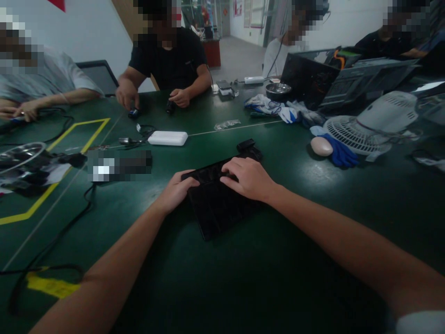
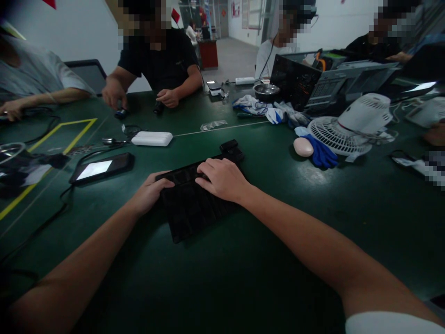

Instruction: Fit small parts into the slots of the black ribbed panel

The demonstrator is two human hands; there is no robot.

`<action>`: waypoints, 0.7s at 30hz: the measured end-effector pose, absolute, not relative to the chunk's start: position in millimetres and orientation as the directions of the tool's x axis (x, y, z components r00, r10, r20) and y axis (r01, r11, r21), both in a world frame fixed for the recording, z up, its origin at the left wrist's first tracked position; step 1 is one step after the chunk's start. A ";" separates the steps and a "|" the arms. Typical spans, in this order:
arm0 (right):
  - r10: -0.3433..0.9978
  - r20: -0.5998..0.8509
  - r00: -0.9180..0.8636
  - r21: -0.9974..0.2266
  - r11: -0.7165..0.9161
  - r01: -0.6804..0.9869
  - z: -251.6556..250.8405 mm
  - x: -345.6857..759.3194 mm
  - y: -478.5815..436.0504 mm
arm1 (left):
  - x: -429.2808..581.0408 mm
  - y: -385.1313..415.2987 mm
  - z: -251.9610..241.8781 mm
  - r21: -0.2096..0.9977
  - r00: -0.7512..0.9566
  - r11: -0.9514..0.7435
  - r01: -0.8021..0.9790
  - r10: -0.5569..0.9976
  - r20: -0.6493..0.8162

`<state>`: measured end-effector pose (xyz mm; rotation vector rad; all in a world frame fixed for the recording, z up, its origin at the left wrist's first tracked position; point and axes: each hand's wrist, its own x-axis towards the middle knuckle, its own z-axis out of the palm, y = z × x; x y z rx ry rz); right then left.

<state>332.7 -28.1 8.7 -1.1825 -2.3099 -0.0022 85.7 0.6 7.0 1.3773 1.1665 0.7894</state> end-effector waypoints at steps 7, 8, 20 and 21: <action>0.723 0.478 -0.499 -0.174 0.635 0.753 2.8 334.5 -25.7 | 88.6 -0.1 7.9 0.974 0.247 0.137 0.182 0.952 -0.180; 0.716 0.484 -0.504 -0.177 0.644 0.745 2.7 334.5 -25.8 | 88.2 0.2 7.3 0.975 0.253 0.116 0.189 0.954 -0.162; 0.706 0.687 -0.173 -0.471 0.614 0.634 -1.0 344.7 -16.0 | 111.0 -19.6 32.7 1.000 0.362 0.010 0.008 0.932 -0.012; 0.694 0.711 -0.118 -0.488 0.607 0.627 1.4 346.2 -15.1 | 119.1 -21.6 39.0 1.000 0.366 0.007 -0.005 0.931 -0.005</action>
